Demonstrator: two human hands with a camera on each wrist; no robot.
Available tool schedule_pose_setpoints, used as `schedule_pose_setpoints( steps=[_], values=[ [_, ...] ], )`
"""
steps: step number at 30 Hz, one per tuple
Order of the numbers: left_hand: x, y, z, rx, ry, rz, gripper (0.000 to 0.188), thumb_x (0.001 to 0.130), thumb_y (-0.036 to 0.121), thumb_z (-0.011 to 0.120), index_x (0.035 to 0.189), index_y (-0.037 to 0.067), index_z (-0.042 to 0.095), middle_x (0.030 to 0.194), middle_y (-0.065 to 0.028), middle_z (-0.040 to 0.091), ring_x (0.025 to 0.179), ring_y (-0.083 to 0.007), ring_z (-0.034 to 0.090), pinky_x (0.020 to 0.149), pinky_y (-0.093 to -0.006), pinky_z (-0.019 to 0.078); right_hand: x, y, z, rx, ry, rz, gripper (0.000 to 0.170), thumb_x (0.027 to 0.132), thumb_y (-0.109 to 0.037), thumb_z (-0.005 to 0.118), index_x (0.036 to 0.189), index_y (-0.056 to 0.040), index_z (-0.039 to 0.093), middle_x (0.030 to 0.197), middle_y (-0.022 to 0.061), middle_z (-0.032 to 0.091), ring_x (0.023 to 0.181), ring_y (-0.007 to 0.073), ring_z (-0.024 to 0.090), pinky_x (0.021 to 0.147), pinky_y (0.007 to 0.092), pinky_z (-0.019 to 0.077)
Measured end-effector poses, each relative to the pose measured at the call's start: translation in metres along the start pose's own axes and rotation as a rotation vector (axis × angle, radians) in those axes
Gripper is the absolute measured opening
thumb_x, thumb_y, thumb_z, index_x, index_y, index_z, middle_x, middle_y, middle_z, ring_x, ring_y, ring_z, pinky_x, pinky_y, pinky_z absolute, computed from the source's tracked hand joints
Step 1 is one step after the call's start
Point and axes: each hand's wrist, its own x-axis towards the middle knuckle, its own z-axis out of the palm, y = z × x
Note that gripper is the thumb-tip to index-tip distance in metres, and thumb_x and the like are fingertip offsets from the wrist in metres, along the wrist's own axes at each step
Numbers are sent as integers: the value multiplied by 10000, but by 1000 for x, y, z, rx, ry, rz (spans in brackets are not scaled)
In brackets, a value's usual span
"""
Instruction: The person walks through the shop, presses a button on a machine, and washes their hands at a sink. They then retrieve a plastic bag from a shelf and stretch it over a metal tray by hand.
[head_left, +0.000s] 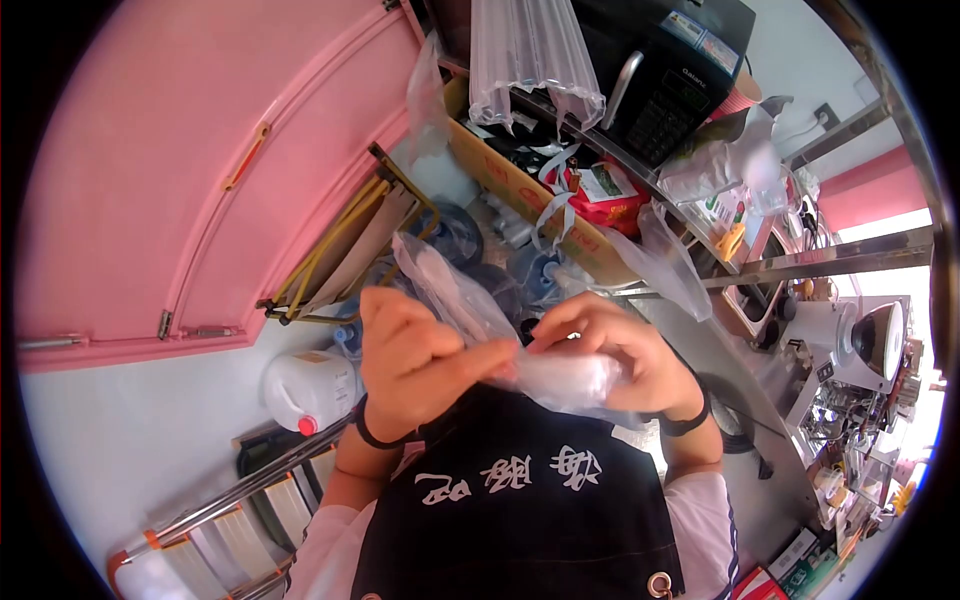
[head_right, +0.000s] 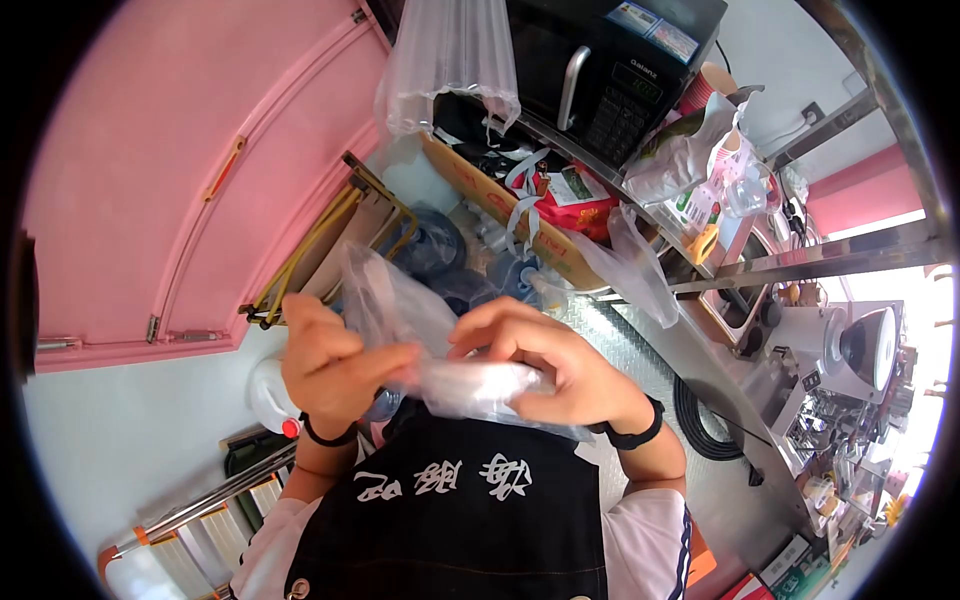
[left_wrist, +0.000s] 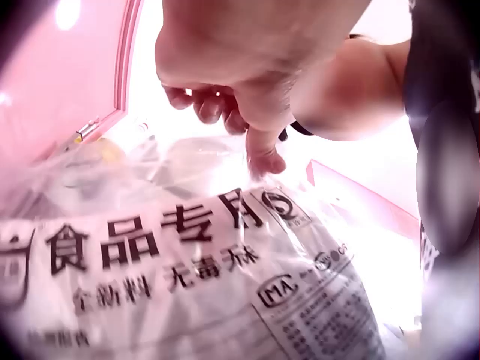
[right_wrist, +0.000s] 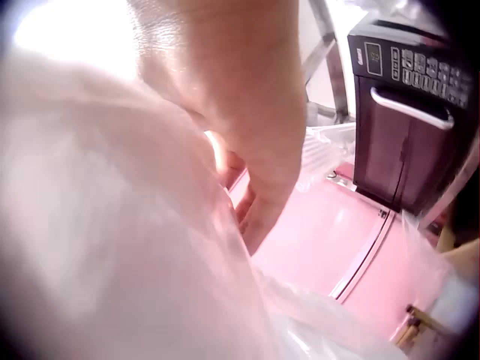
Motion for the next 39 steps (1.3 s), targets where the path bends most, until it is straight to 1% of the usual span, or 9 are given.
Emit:
schedule_pose_setpoints(
  steps=[3, 9, 13, 16, 20, 23, 27, 29, 39],
  values=[
    [-7, 11, 1, 94, 3, 71, 358, 511, 322, 709, 838, 180, 745, 729, 41, 308, 677, -153, 349, 630, -322, 266, -5, -2, 22, 187, 107, 48, 288, 660, 99, 519, 912, -37, 536, 1285, 225, 474, 1161, 294, 508, 958, 375, 401],
    [-21, 22, -9, 227, -34, 85, 331, 541, 298, 678, 856, 212, 731, 742, 54, 305, 696, -131, 360, 649, -321, 270, 4, -17, 22, -431, -43, -331, 483, 696, 40, 588, 1169, -53, 612, 1171, 170, 576, 883, 280, 584, 736, 351, 479],
    [-21, 26, -10, 268, -56, 88, 321, 549, 293, 683, 862, 237, 725, 739, 61, 306, 696, -119, 357, 647, -315, 272, 5, -22, 18, -469, -130, -384, 353, 774, -7, 582, 1118, -40, 658, 1001, 142, 579, 766, 247, 584, 627, 315, 482],
    [-29, 22, -8, 255, -51, 158, 324, 555, 277, 697, 878, 258, 717, 741, 63, 304, 698, -116, 356, 654, -311, 280, 10, -19, 11, -88, -305, -230, 245, 874, -40, 557, 1103, 0, 636, 905, 135, 566, 738, 257, 582, 611, 331, 472],
    [-33, 29, -11, 230, -109, 142, 285, 596, 271, 714, 879, 298, 699, 761, 66, 303, 717, -113, 356, 670, -304, 286, 22, -24, 9, -159, -343, -230, 134, 850, 35, 572, 940, 52, 670, 838, 140, 610, 647, 254, 605, 541, 317, 475],
    [-37, 27, -9, 244, -29, 200, 275, 611, 343, 752, 883, 308, 723, 738, 82, 264, 697, -70, 309, 628, -238, 227, 22, -22, 10, -153, -314, -267, 92, 809, -10, 641, 897, 13, 621, 844, 106, 587, 711, 263, 584, 575, 328, 466],
    [-39, 28, -6, 277, 26, 224, 227, 681, 382, 733, 889, 292, 723, 740, 73, 274, 696, -82, 310, 612, -254, 224, 23, -13, 15, -193, -216, -344, 63, 781, 34, 631, 831, 12, 599, 845, 107, 615, 715, 268, 586, 569, 336, 468],
    [-38, 29, -7, 270, 27, 247, 192, 721, 401, 718, 874, 285, 721, 740, 71, 276, 693, -90, 306, 609, -261, 220, 24, -8, 17, -51, -198, -454, 90, 830, 61, 567, 763, 34, 620, 807, 172, 657, 661, 303, 622, 581, 365, 503],
    [-40, 30, -7, 154, -6, 194, 240, 704, 390, 738, 897, 247, 716, 720, 72, 305, 698, -97, 328, 611, -278, 223, 13, -3, 22, 69, -61, -398, 100, 783, 108, 572, 817, 15, 587, 854, 146, 641, 669, 262, 563, 550, 339, 423]
  ],
)
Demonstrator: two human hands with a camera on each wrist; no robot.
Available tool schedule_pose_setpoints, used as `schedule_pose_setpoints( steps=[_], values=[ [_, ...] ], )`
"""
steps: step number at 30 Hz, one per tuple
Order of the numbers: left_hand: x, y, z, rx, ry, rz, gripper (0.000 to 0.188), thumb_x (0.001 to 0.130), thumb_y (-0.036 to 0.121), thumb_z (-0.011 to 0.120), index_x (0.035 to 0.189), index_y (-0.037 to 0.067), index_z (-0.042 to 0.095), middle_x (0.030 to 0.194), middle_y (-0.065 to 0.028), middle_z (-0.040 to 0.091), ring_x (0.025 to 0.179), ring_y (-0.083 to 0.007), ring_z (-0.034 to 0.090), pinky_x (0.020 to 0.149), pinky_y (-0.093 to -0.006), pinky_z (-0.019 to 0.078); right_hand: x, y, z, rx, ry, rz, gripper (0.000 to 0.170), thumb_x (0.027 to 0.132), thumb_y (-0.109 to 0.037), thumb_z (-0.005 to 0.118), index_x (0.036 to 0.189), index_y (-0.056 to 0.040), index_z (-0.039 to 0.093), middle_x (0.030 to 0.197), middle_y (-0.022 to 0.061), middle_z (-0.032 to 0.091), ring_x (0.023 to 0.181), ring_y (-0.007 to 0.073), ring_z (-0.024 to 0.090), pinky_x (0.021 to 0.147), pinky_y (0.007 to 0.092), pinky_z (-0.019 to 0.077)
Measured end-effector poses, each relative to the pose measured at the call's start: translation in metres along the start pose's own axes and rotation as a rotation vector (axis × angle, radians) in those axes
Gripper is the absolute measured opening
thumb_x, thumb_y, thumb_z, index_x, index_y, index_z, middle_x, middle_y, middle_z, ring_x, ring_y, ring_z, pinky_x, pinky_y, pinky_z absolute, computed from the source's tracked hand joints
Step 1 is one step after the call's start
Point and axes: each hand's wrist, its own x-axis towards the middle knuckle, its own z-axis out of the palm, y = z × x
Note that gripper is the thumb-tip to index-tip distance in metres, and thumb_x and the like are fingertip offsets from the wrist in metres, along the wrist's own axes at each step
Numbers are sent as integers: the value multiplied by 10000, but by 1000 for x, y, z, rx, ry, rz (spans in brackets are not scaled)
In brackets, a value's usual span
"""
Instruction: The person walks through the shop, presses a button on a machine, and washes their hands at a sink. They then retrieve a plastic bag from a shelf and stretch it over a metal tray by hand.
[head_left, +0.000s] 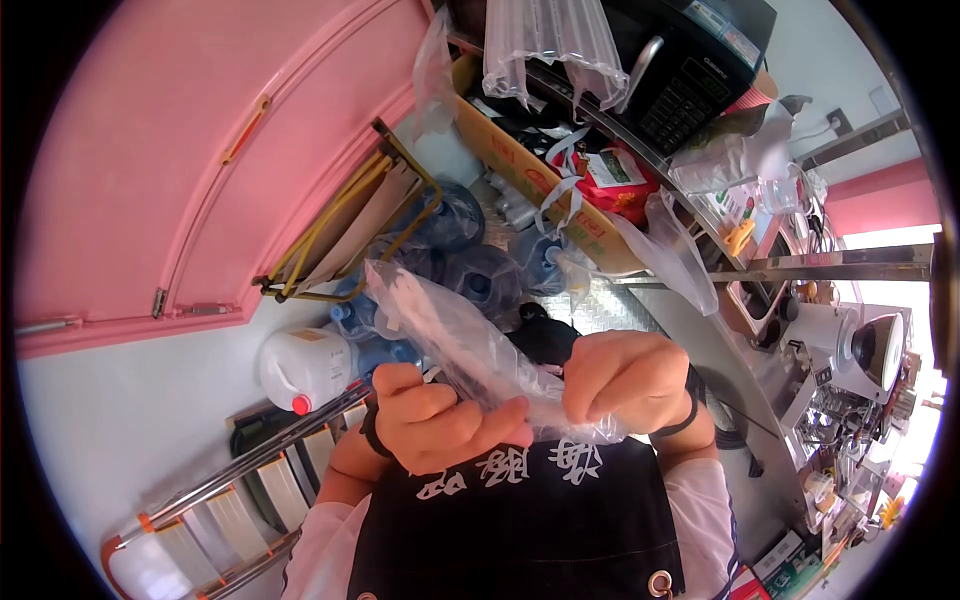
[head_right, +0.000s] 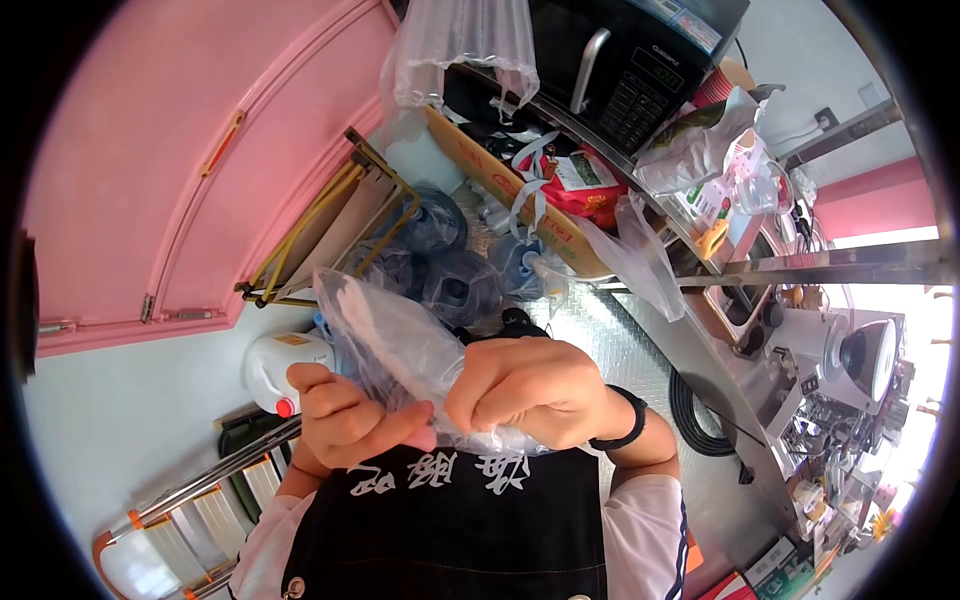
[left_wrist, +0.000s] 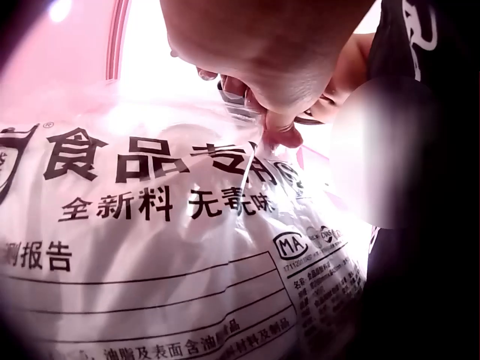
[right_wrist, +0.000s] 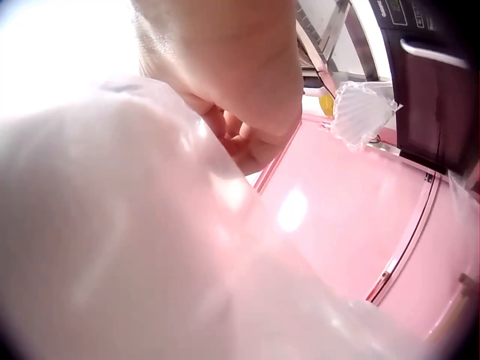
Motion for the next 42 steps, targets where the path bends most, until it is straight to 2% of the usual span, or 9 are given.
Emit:
schedule_pose_setpoints(
  steps=[5, 10, 14, 16, 20, 28, 33, 37, 42],
  values=[
    [0, -11, -8, -190, -60, -171, 261, 653, 392, 753, 828, 205, 700, 680, 88, 351, 656, -103, 371, 606, -288, 249, -7, -10, 6, 104, 541, 28, 235, 900, -132, 592, 720, -37, 475, 658, 92, 530, 506, 163, 487, 534, 290, 459],
    [16, -8, 8, -355, -18, -146, 292, 570, 380, 764, 776, 189, 685, 614, 91, 342, 588, -111, 360, 601, -291, 255, -6, -6, -4, -76, 265, 95, 227, 923, -219, 566, 849, -6, 533, 780, 173, 600, 671, 238, 580, 610, 339, 455],
    [18, -11, 9, -345, -32, -205, 258, 562, 365, 758, 725, 182, 679, 600, 86, 352, 565, -117, 366, 608, -292, 255, -2, -16, -6, 167, 216, 212, 540, 895, -476, 537, 1038, 44, 564, 967, 201, 612, 869, 270, 589, 794, 380, 441],
    [16, -12, 8, -346, -38, -243, 248, 563, 360, 755, 711, 177, 676, 597, 85, 358, 559, -120, 370, 612, -292, 256, -2, -17, -20, 159, 3, 256, 434, 869, -322, 638, 1071, 55, 567, 947, 189, 627, 852, 230, 606, 772, 349, 456],
    [13, -12, 9, -335, -46, -273, 241, 591, 359, 736, 698, 148, 684, 590, 70, 374, 579, -142, 377, 624, -307, 268, -17, -20, -21, -37, 216, 391, 333, 724, 86, 718, 1027, 53, 584, 850, 109, 651, 756, 143, 623, 694, 261, 483],
    [3, -13, 14, -347, -14, -340, 252, 596, 345, 747, 685, 125, 661, 580, 46, 398, 585, -166, 396, 630, -315, 282, -21, -33, -18, -364, 484, 263, 368, 746, 50, 716, 1071, 39, 545, 868, 93, 637, 727, 102, 611, 631, 229, 473],
    [-5, -14, 13, -357, 25, -429, 275, 582, 344, 753, 653, 94, 661, 569, 19, 403, 587, -191, 380, 633, -330, 287, -24, -4, -47, -75, 20, 525, 476, 915, -220, 569, 1329, -23, 440, 1188, 102, 585, 1110, 212, 529, 935, 353, 403],
    [-6, -13, 14, -346, 9, -421, 276, 575, 352, 744, 658, 100, 668, 570, 24, 402, 586, -187, 378, 635, -331, 285, -25, 12, -43, -36, -154, 528, 171, 825, -118, 691, 923, 0, 615, 1004, 82, 622, 954, 186, 576, 849, 327, 445],
    [-12, -13, 12, -347, 3, -427, 254, 555, 329, 751, 653, 107, 673, 572, 25, 400, 590, -190, 380, 634, -328, 285, -28, 18, -43, 171, 2, 489, 129, 844, -79, 668, 860, 8, 575, 824, 38, 588, 801, 135, 543, 724, 263, 436]
  ],
)
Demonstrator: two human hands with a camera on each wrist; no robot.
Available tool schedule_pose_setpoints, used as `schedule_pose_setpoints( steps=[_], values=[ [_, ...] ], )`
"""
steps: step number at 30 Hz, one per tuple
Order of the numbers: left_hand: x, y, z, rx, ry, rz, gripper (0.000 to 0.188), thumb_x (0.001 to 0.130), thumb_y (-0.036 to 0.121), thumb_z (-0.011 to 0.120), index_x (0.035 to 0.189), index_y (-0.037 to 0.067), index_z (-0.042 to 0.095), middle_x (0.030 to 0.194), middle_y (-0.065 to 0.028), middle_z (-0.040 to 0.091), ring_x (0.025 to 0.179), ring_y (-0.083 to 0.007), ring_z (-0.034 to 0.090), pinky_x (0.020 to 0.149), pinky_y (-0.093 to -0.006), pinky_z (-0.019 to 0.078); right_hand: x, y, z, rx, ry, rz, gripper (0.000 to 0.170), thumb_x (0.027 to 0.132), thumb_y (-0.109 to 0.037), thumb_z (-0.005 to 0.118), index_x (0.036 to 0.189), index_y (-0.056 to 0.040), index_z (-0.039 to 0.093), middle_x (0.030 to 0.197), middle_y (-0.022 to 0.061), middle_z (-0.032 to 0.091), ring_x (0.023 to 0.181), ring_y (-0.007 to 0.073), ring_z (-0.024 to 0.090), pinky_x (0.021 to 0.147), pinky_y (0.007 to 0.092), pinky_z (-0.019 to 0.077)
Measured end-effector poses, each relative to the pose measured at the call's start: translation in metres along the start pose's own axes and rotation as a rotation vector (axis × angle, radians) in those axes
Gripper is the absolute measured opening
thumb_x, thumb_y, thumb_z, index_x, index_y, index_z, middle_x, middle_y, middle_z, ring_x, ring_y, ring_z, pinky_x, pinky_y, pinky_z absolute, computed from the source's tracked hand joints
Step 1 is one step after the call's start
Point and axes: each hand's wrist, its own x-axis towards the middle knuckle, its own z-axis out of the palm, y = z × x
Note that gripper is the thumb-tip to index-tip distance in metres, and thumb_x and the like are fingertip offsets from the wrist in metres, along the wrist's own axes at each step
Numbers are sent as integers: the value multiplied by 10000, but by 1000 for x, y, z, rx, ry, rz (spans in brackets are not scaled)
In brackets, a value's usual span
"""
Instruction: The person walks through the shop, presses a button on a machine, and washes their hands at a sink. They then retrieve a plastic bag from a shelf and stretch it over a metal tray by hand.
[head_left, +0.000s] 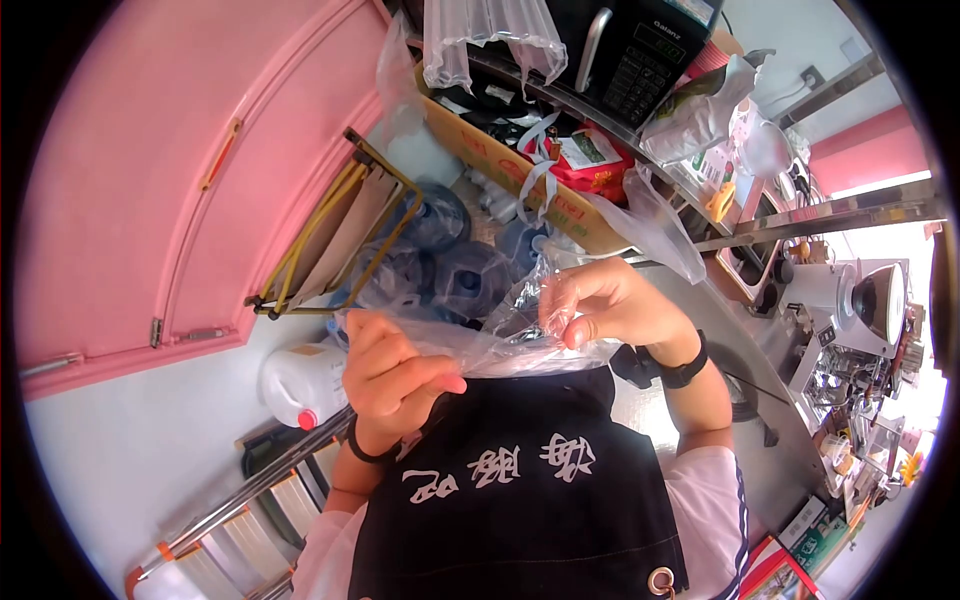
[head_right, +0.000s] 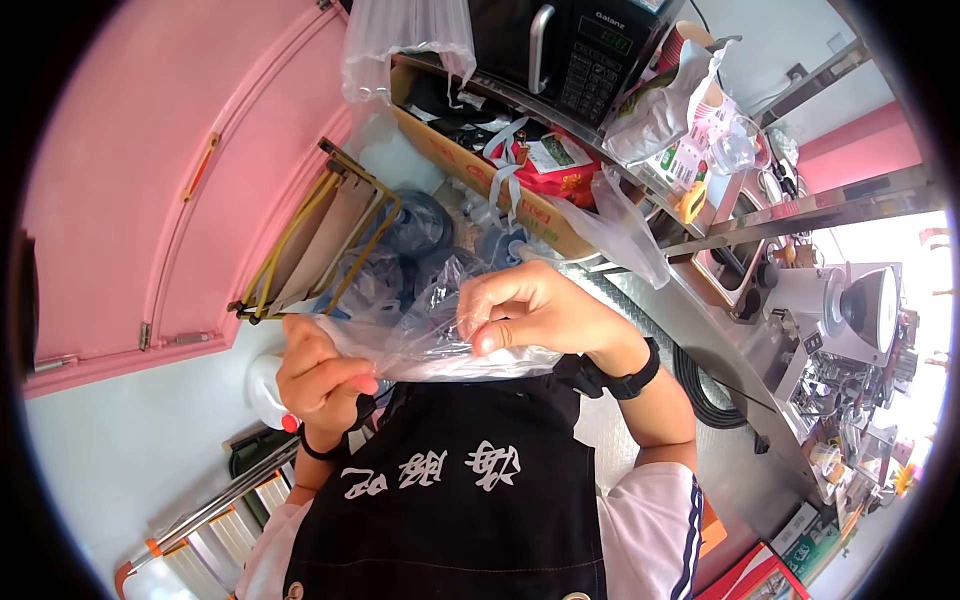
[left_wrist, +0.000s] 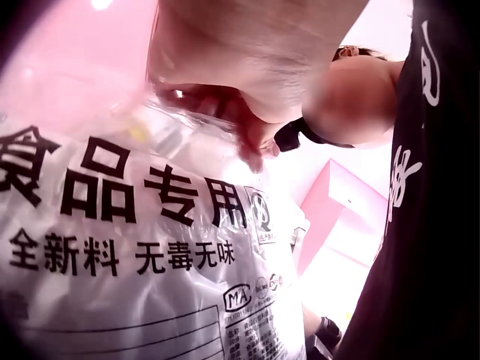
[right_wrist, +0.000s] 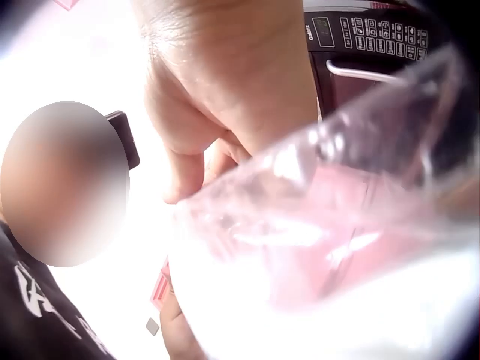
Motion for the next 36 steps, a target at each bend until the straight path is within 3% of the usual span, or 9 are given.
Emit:
schedule_pose_setpoints(
  steps=[6, 11, 16, 21, 22, 25, 28, 34, 36],
  values=[
    [-3, -3, 2, 7, 1, -13, 238, 546, 307, 755, 644, 107, 672, 568, 23, 396, 594, -193, 374, 633, -329, 287, -6, -20, 10, -226, 161, 195, 125, 863, -84, 642, 831, 2, 557, 779, 22, 588, 728, 118, 542, 680, 246, 425],
    [-8, -6, 3, -29, 19, -67, 227, 549, 297, 753, 645, 107, 674, 564, 19, 399, 597, -194, 376, 638, -327, 295, -7, -20, 13, -213, 136, -13, 94, 865, -63, 627, 841, -2, 560, 781, 49, 617, 714, 124, 570, 668, 251, 440],
    [-4, -7, 3, -8, 4, -46, 201, 578, 280, 749, 646, 105, 675, 570, 15, 409, 599, -191, 386, 643, -331, 302, -15, -34, 17, -446, 189, 6, 120, 834, -62, 656, 773, 1, 574, 696, 50, 618, 616, 151, 598, 584, 273, 454],
    [-17, -15, -1, -41, 48, -176, 188, 596, 270, 741, 637, 101, 670, 572, 18, 417, 602, -186, 393, 636, -330, 300, -24, -60, 20, -1266, 610, 4, 104, 785, -45, 677, 747, 3, 593, 633, 75, 577, 529, 182, 555, 495, 270, 419],
    [-17, -18, -2, -88, 100, -305, 182, 598, 264, 739, 633, 101, 666, 574, 18, 418, 602, -185, 397, 633, -329, 299, -26, -62, 19, -1161, 640, 95, 94, 785, -38, 665, 738, 4, 596, 650, 85, 576, 566, 219, 553, 529, 293, 425],
    [-6, -9, 2, -68, -3, -123, 220, 613, 273, 742, 634, 74, 649, 579, 8, 404, 600, -196, 395, 622, -326, 295, -12, -36, 12, -998, 339, 29, 86, 805, -56, 656, 820, 5, 598, 772, 100, 588, 719, 236, 582, 659, 343, 455],
    [-2, -9, 7, -24, -68, -2, 289, 620, 323, 738, 631, 50, 641, 576, -1, 384, 597, -205, 377, 618, -329, 294, 2, -9, 6, -645, 159, -6, 421, 797, -96, 688, 1182, -27, 532, 1077, 94, 581, 943, 206, 580, 846, 332, 449],
    [-13, -13, -3, 30, -9, -95, 288, 635, 312, 742, 625, 44, 639, 572, -2, 380, 602, -199, 374, 628, -339, 299, 32, 16, 10, -469, 178, 8, 826, 723, -136, 762, 1399, -58, 293, 1102, 82, 579, 1025, 193, 556, 979, 326, 365],
    [-15, -14, -7, 46, -17, -102, 229, 576, 265, 766, 639, 79, 649, 571, -1, 429, 595, -214, 419, 639, -341, 320, 38, 16, 9, -455, 149, 54, 629, 728, -107, 745, 1259, -58, 413, 1014, 61, 601, 974, 176, 570, 906, 314, 394]
  ],
)
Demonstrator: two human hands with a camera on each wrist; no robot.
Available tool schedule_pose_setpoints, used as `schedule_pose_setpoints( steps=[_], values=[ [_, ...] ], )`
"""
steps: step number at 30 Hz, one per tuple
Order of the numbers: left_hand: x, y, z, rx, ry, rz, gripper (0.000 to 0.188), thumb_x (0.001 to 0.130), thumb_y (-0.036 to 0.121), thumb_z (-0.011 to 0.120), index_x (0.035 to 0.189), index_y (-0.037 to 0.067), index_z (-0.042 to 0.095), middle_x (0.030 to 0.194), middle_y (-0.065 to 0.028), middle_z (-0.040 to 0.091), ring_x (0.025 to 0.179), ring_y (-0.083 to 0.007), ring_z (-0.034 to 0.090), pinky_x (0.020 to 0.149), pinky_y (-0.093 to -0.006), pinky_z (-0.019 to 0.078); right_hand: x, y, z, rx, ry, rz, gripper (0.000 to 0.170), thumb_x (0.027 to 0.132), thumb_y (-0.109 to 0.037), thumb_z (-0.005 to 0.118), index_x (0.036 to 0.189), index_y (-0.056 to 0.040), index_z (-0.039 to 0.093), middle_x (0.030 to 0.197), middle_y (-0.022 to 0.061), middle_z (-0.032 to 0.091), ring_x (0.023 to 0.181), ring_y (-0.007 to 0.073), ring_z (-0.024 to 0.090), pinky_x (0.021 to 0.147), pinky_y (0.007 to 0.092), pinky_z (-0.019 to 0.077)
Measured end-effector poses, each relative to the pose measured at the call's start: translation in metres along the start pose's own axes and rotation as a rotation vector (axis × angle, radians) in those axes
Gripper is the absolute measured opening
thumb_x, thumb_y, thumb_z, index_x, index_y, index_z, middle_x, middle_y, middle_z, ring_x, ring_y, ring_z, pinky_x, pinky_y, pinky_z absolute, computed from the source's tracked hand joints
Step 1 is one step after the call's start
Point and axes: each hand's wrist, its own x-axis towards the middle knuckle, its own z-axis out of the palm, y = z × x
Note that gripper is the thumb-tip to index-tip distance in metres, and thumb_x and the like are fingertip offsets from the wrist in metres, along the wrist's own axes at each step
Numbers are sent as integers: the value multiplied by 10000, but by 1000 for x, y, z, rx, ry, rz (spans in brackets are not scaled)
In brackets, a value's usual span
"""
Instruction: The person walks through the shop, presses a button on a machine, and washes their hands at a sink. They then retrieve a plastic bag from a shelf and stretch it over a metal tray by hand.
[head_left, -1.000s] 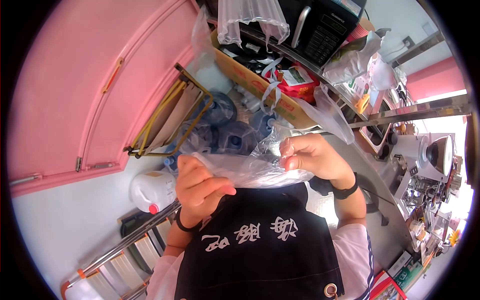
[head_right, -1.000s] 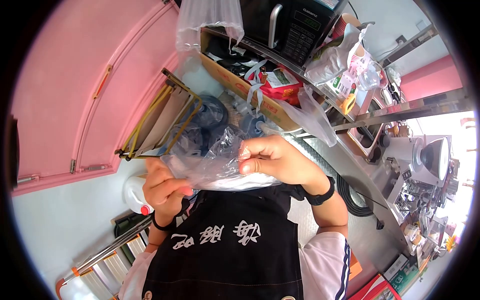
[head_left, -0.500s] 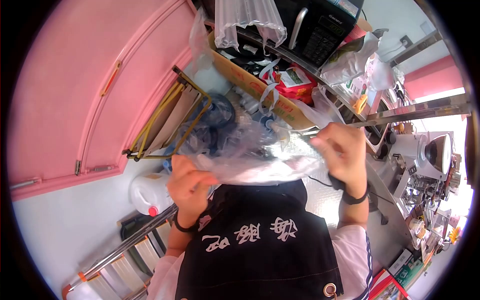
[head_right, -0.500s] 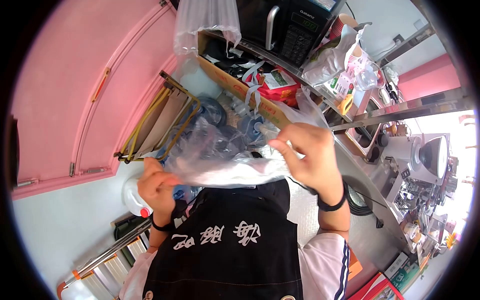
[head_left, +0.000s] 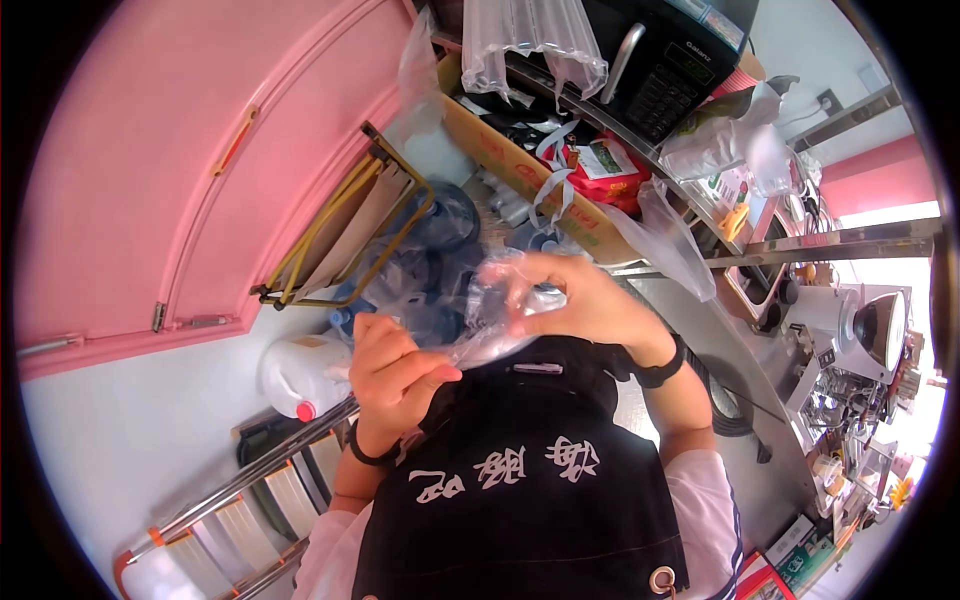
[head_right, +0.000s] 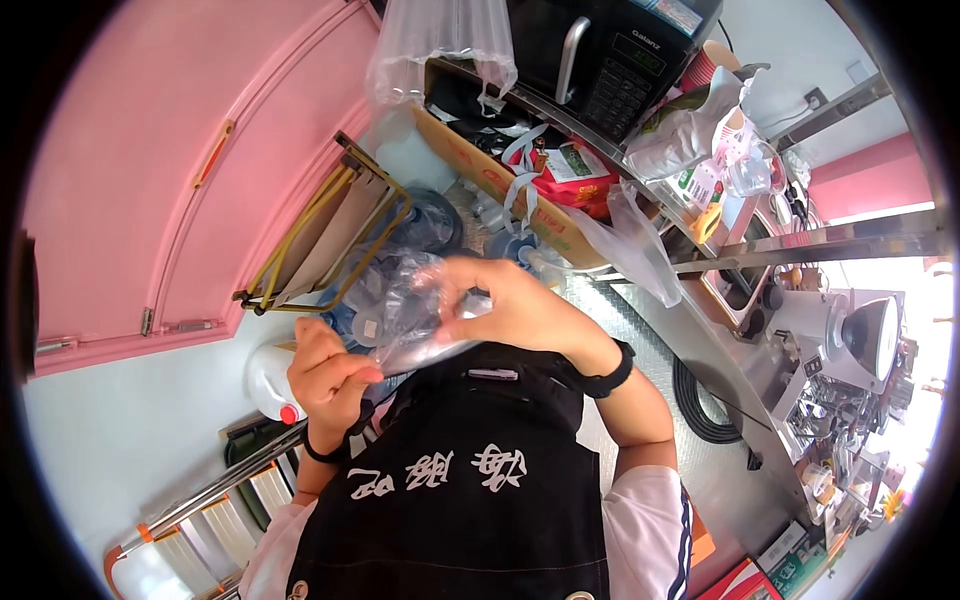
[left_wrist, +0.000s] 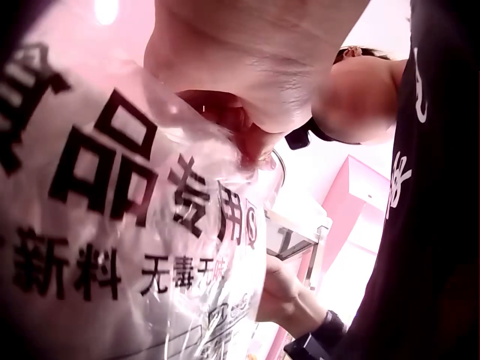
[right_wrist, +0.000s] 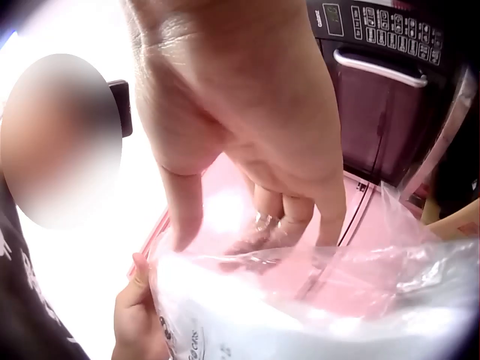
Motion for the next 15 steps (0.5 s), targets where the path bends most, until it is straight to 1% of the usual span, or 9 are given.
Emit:
schedule_pose_setpoints(
  steps=[2, 3, 4, 6, 7, 9, 12, 13, 15],
  values=[
    [-5, -1, -5, -18, -10, -20, 224, 577, 252, 773, 639, 76, 648, 571, -2, 431, 597, -216, 418, 639, -341, 321, 8, -3, 0, 9, -70, 73, 250, 738, -49, 712, 981, -58, 652, 837, 18, 646, 872, 144, 600, 762, 290, 451],
    [-9, -1, -8, -39, -22, -45, 220, 578, 238, 780, 638, 73, 648, 571, -4, 434, 599, -218, 418, 639, -341, 323, 12, -10, 7, -198, 96, -125, 68, 718, -5, 690, 749, -59, 661, 757, 27, 635, 752, 167, 608, 643, 292, 444],
    [-13, -2, -9, -36, -17, -45, 220, 578, 238, 780, 638, 73, 648, 571, -4, 434, 599, -218, 418, 639, -341, 323, 13, -13, 8, -200, 91, -128, 68, 718, -5, 690, 749, -59, 661, 757, 27, 635, 752, 167, 608, 643, 292, 444],
    [-19, -6, -10, -269, -95, -171, 207, 616, 234, 780, 639, 75, 650, 571, -13, 438, 607, -224, 426, 642, -353, 327, 15, -18, 10, -331, 141, -429, 91, 696, 0, 679, 762, -53, 648, 731, 52, 606, 650, 223, 580, 588, 308, 443],
    [-19, -8, -10, -268, -88, -171, 207, 616, 234, 780, 639, 75, 650, 571, -13, 438, 607, -224, 426, 642, -353, 327, 12, -14, 17, -277, 151, -459, 97, 686, 5, 660, 761, -48, 630, 698, 47, 568, 558, 240, 541, 508, 315, 431],
    [-14, -14, -8, -726, -423, -191, 249, 695, 282, 747, 633, 80, 614, 604, -20, 467, 644, -222, 444, 688, -345, 322, 4, -18, 25, -422, 119, -607, 113, 680, -21, 635, 786, -58, 619, 676, 34, 520, 530, 208, 536, 448, 308, 421],
    [-5, -36, 7, -866, -562, -346, 296, 769, 320, 694, 649, 84, 562, 655, -7, 470, 680, -200, 458, 732, -324, 301, -2, -37, 36, -586, -8, -806, 181, 654, -70, 632, 831, -80, 597, 708, 11, 534, 521, 138, 518, 429, 274, 408],
    [9, -39, 10, -701, -646, -244, 269, 783, 309, 668, 712, 94, 523, 688, 11, 452, 694, -173, 457, 751, -304, 284, -4, -43, 40, -662, -58, -842, 174, 659, -96, 632, 827, -83, 591, 705, 0, 531, 511, 122, 499, 425, 261, 385],
    [34, -23, 16, -572, -734, -214, 246, 769, 301, 667, 741, 103, 523, 688, 14, 438, 687, -165, 454, 747, -307, 287, -8, -47, 47, -740, -109, -874, 171, 664, -121, 633, 823, -86, 585, 702, -10, 528, 501, 105, 479, 421, 248, 363]
  ],
)
